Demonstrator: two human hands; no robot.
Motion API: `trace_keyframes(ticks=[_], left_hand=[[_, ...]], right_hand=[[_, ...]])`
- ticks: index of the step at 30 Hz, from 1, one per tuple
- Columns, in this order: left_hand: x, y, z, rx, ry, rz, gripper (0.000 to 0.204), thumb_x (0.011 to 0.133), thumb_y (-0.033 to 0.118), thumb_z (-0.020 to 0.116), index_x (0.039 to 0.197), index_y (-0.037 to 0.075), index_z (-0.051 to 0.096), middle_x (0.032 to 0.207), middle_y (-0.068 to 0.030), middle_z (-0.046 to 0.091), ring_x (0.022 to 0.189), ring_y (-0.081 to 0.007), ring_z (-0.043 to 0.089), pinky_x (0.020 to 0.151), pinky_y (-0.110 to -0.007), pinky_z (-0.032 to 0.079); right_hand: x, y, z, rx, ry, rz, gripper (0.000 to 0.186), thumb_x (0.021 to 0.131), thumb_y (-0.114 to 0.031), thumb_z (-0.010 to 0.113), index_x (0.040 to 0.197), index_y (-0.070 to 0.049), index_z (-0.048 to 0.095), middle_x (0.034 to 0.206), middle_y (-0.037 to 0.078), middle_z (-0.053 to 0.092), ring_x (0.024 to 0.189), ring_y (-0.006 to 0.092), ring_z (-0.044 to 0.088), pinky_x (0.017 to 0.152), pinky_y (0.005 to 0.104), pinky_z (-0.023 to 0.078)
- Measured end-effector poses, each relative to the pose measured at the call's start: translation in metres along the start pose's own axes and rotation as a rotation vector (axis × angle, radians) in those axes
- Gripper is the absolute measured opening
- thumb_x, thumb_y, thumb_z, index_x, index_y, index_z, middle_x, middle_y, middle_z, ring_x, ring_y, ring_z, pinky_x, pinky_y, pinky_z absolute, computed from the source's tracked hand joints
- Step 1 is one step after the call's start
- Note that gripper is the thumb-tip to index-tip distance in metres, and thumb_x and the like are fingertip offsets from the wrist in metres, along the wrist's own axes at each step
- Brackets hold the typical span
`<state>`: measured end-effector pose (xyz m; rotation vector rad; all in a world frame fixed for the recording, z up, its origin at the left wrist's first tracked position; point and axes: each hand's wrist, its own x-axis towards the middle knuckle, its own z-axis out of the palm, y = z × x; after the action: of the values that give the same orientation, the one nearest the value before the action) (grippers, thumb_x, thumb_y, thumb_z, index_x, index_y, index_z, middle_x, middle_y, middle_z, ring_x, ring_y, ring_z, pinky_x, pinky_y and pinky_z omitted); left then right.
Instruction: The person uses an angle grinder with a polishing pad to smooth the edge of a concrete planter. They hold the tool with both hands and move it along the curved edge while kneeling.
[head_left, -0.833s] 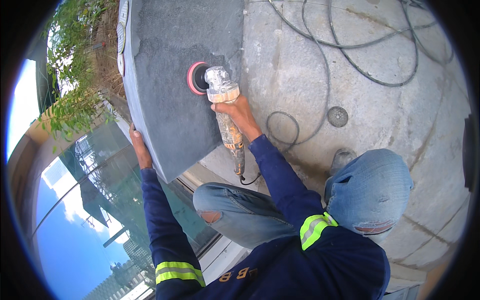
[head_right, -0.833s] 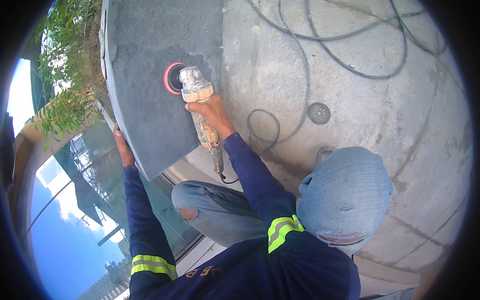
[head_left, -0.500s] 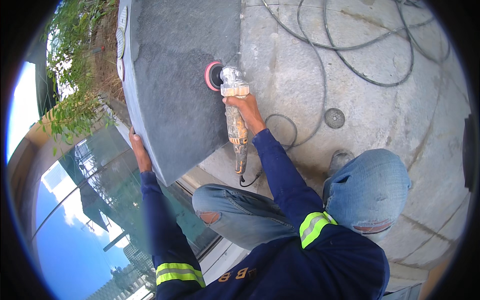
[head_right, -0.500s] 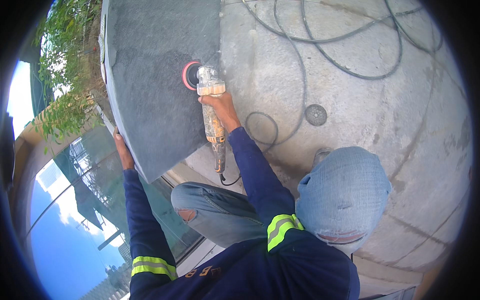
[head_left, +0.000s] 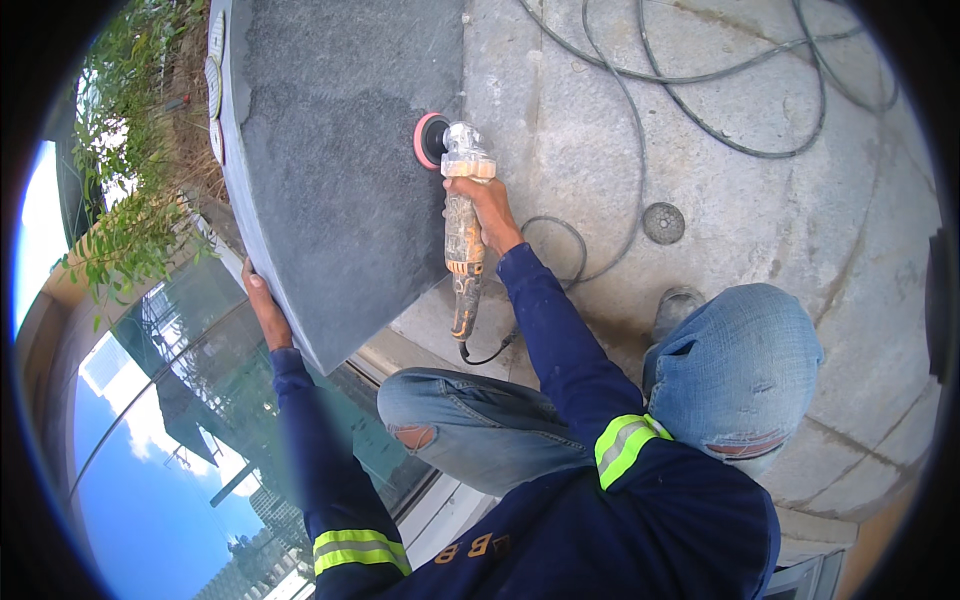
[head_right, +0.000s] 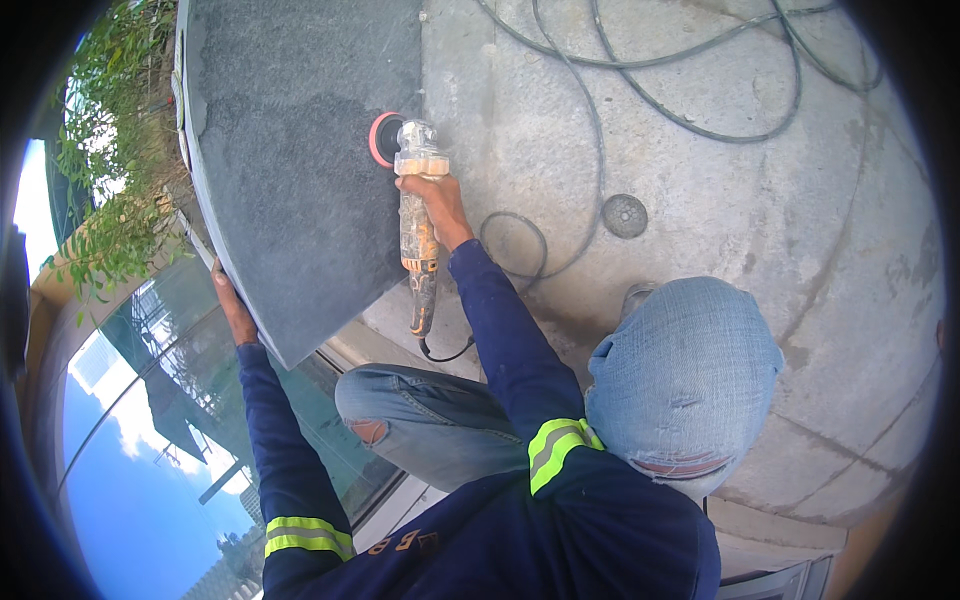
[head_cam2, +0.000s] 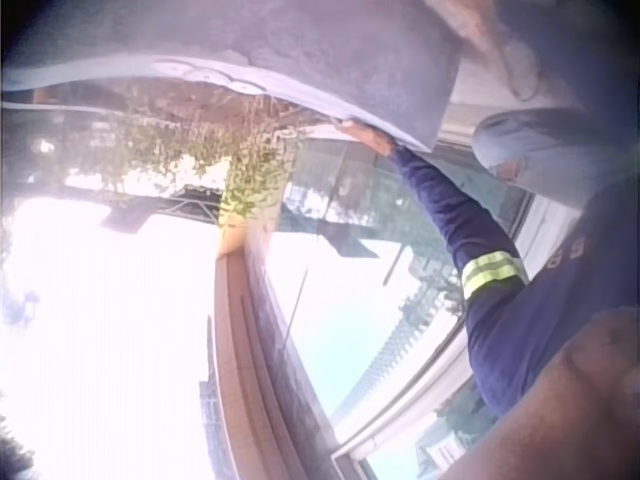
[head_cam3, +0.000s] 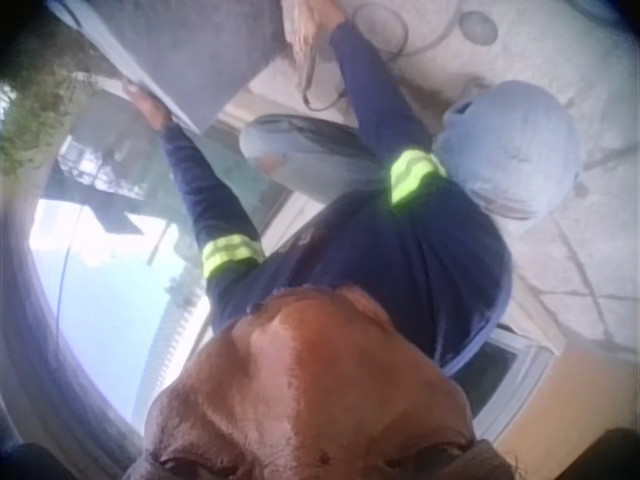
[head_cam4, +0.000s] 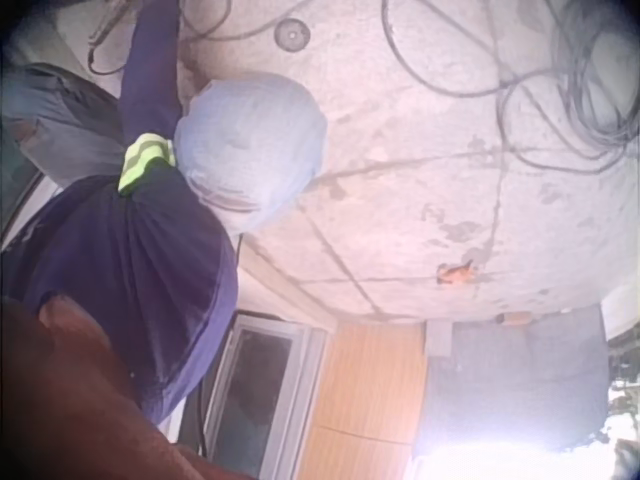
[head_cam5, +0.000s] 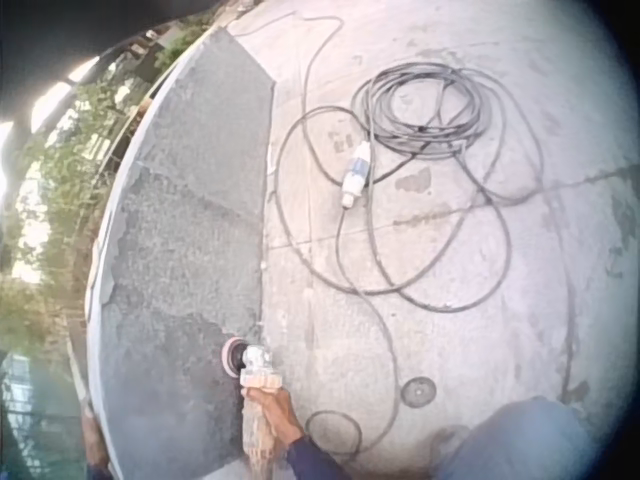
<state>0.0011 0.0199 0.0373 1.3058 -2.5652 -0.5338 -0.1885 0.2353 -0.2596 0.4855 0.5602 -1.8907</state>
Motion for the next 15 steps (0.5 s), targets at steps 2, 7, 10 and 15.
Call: trace_keyframes(ticks=[2, 7, 10, 15], left_hand=[[-0.001, 0.000, -0.001, 0.012, -0.003, 0.004, 0.091, 0.105, 0.072, 0.039, 0.159, -0.002, 0.036, 0.156, -0.0197, 0.044, 0.143, -0.0306, 0.043, 0.122, -0.044, 0.030], [-0.001, -0.003, 0.000, -0.013, 0.019, -0.027, 0.094, 0.104, 0.073, 0.040, 0.159, -0.003, 0.036, 0.156, -0.0205, 0.044, 0.143, -0.0308, 0.043, 0.122, -0.044, 0.030], [0.002, -0.010, -0.004, -0.015, -0.005, -0.009, 0.092, 0.105, 0.072, 0.040, 0.159, -0.003, 0.036, 0.156, -0.0200, 0.044, 0.143, -0.0302, 0.043, 0.122, -0.044, 0.030], [0.001, -0.011, -0.003, -0.068, -0.002, -0.032, 0.091, 0.105, 0.070, 0.040, 0.159, -0.003, 0.036, 0.156, -0.0182, 0.044, 0.143, -0.0293, 0.043, 0.122, -0.043, 0.030]], right_hand=[[-0.004, 0.002, -0.002, 0.019, 0.022, 0.046, 0.038, 0.080, -0.018, 0.079, 0.111, 0.003, 0.069, 0.088, 0.011, 0.068, 0.071, 0.0217, 0.068, 0.062, 0.0373, 0.054], [-0.020, 0.018, -0.008, 0.034, 0.017, 0.110, 0.041, 0.082, -0.019, 0.081, 0.112, 0.002, 0.065, 0.086, 0.012, 0.067, 0.067, 0.0249, 0.070, 0.060, 0.0393, 0.060], [-0.031, 0.026, -0.010, 0.040, 0.008, 0.130, 0.040, 0.081, -0.019, 0.081, 0.112, 0.002, 0.065, 0.086, 0.012, 0.067, 0.067, 0.0250, 0.070, 0.060, 0.0392, 0.060], [-0.039, 0.032, -0.008, 0.028, 0.008, 0.099, 0.039, 0.081, -0.019, 0.080, 0.111, 0.001, 0.066, 0.086, 0.012, 0.066, 0.068, 0.0243, 0.070, 0.061, 0.0387, 0.060]])
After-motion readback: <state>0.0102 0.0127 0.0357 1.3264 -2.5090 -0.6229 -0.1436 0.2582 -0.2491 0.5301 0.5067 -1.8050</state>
